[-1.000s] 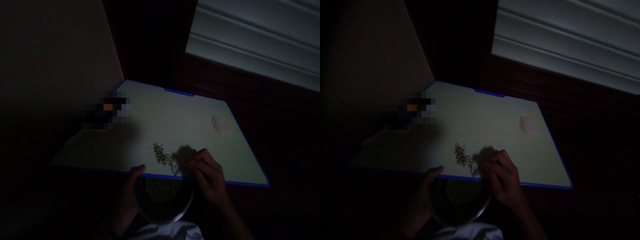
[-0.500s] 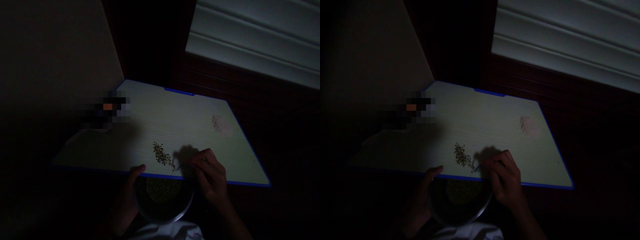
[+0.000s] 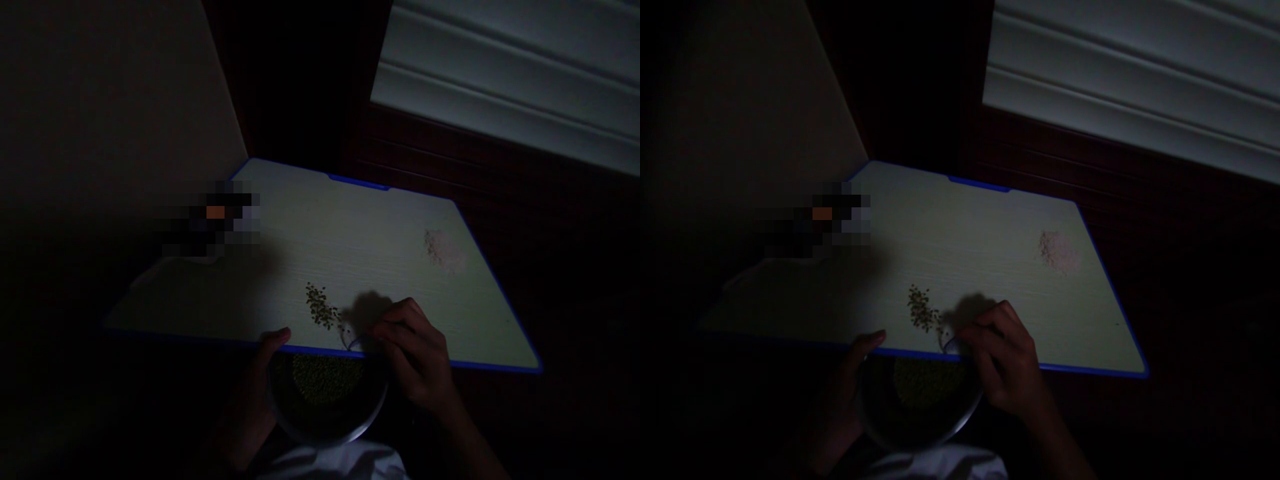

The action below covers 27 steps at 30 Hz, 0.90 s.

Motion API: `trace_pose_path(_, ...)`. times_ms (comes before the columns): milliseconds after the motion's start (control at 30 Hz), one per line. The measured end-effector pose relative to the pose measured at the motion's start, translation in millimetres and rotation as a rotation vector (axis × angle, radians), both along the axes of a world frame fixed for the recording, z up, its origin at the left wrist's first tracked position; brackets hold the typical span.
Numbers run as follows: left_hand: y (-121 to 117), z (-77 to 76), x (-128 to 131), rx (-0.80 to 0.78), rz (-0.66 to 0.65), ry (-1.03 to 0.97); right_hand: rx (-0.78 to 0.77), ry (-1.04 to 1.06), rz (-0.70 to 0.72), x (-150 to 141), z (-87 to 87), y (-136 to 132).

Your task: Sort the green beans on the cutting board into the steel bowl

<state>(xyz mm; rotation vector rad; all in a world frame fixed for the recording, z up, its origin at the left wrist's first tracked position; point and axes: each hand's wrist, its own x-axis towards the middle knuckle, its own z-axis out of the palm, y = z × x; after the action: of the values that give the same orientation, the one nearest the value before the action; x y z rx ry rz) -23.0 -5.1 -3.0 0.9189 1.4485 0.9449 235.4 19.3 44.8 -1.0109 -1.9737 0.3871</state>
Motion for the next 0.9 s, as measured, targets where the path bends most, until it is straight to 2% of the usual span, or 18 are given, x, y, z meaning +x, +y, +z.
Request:
trace_pose_path(133,0,-4.8,-2,-0.023,-0.026,0.048,-0.025,0.017,-0.021,0,0.3,-1)
trace_pose_path(233,0,-7.8,-2,0.004,0.009,0.042,-0.017,0.049,-0.037,0,-0.7,-1)
trace_pose_path(400,0,-5.4,-1,0.005,0.005,0.059,-0.031,0.083,-0.093,-1,-2.3,-3)
trace_pose_path(500,-2,-2.4,-1,0.007,-0.004,0.062,-0.102,0.085,-0.172,-2,-1.5,-12)
trace_pose_path(600,-4,-2.8,0,0.015,-0.003,0.073,-0.141,0.050,-0.181,-5,0.9,-26)
trace_pose_path(767,-5,-8.5,-1,0.004,-0.004,0.079,-0.065,0.010,-0.144,-21,0.0,-38)
trace_pose_path(900,-5,-11.5,-5,0.059,-0.028,0.065,-0.037,-0.028,-0.235,-24,-4.1,-33)
